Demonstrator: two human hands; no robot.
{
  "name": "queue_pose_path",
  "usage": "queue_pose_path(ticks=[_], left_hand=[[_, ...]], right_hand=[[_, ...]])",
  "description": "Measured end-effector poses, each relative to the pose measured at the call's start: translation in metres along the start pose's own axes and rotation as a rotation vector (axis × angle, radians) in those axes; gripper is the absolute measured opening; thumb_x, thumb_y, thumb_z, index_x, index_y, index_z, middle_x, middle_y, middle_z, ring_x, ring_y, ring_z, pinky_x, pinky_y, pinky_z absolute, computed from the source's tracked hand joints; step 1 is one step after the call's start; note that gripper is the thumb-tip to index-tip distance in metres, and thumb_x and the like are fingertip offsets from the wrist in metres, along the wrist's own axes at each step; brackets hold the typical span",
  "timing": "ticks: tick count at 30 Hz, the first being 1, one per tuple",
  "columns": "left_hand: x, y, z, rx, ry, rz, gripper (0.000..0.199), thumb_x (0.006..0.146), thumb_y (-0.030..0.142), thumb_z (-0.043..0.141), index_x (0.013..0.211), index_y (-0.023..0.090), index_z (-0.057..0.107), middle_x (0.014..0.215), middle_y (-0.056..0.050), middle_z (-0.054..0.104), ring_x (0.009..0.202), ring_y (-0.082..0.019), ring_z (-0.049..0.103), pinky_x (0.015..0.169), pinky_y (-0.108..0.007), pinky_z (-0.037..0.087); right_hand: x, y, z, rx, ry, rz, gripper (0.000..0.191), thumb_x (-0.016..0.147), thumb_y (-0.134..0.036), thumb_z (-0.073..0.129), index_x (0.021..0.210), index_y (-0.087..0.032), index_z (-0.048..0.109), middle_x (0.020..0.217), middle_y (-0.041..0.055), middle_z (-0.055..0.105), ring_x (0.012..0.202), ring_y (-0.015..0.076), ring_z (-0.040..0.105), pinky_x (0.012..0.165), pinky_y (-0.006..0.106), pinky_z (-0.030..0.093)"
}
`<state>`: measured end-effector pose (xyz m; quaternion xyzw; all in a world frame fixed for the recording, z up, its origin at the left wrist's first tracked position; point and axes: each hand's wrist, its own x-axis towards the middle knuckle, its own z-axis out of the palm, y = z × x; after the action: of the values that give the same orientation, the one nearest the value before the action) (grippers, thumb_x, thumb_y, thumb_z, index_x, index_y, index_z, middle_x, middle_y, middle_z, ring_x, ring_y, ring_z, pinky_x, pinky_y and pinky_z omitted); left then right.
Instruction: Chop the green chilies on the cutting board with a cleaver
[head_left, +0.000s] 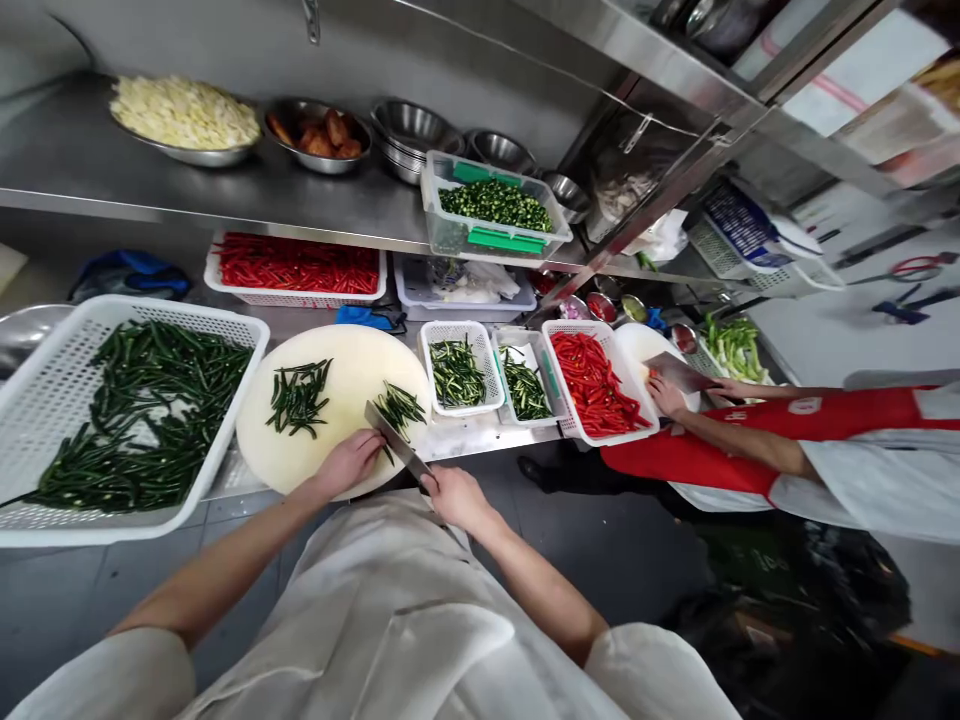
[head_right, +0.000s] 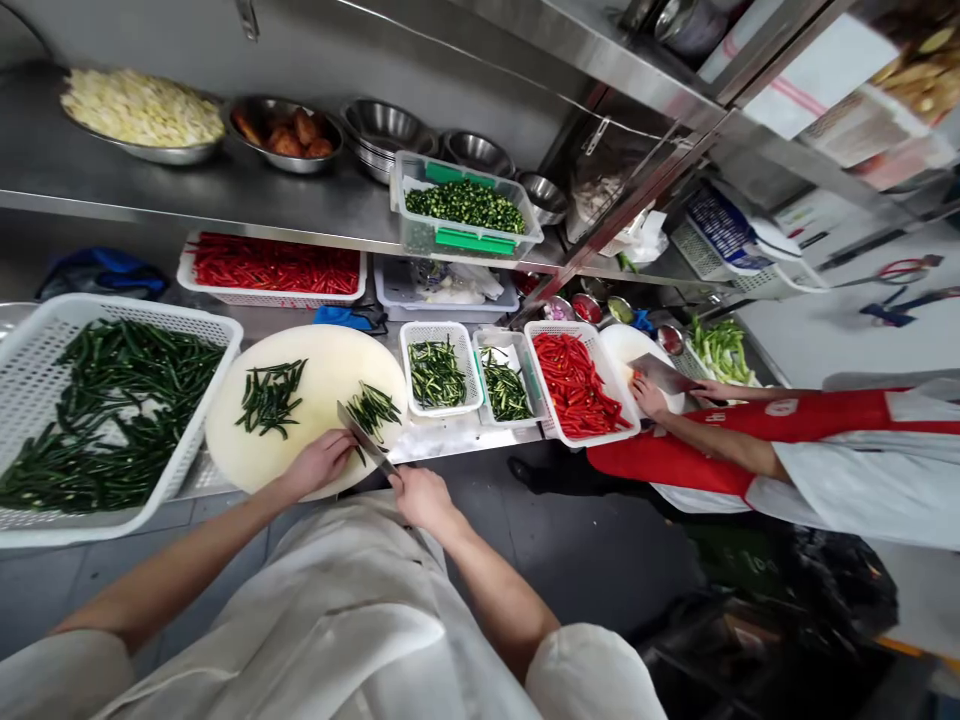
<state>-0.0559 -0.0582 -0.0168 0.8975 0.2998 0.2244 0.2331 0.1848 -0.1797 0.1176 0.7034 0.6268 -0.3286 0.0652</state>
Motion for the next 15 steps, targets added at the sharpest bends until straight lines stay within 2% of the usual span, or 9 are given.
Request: queue_pose_path(ticks=[6, 11, 15], left_hand=[[-0.002, -0.006, 0.009, -0.005, -0.001, -0.002, 0.028, 0.103, 0.017, 0.049, 0.120, 0.022, 0.070, 0.121, -0.010, 0.071, 0.115, -0.025, 0.066, 0.105, -0.044, 0.059], [0.005, 0.007, 0.012, 0.011, 0.004, -0.059, 0.029, 0.101, 0.014, 0.049, 0.120, 0.021, 0.069, 0.121, -0.010, 0.071, 0.114, -0.024, 0.065, 0.103, -0.042, 0.057], [0.004, 0.009, -0.004, 0.048, -0.074, 0.006, 0.024, 0.102, 0.017, 0.052, 0.116, 0.019, 0.070, 0.117, -0.010, 0.070, 0.112, -0.022, 0.063, 0.100, -0.037, 0.055]], right_hand=[[-0.008, 0.004, -0.010, 0.018, -0.035, 0.024, 0.039, 0.111, -0.042, 0.039, 0.108, -0.022, 0.072, 0.104, 0.0102, 0.080, 0.098, 0.0252, 0.074, 0.081, 0.029, 0.044], [0.034, -0.014, 0.000, 0.047, -0.017, 0.004, 0.038, 0.112, -0.036, 0.039, 0.121, -0.018, 0.070, 0.117, 0.0159, 0.078, 0.110, 0.0265, 0.073, 0.090, 0.031, 0.046], [0.067, -0.025, 0.009, 0.126, 0.071, -0.089, 0.041, 0.112, -0.038, 0.035, 0.115, -0.018, 0.072, 0.116, 0.0154, 0.078, 0.111, 0.0264, 0.072, 0.089, 0.030, 0.046]])
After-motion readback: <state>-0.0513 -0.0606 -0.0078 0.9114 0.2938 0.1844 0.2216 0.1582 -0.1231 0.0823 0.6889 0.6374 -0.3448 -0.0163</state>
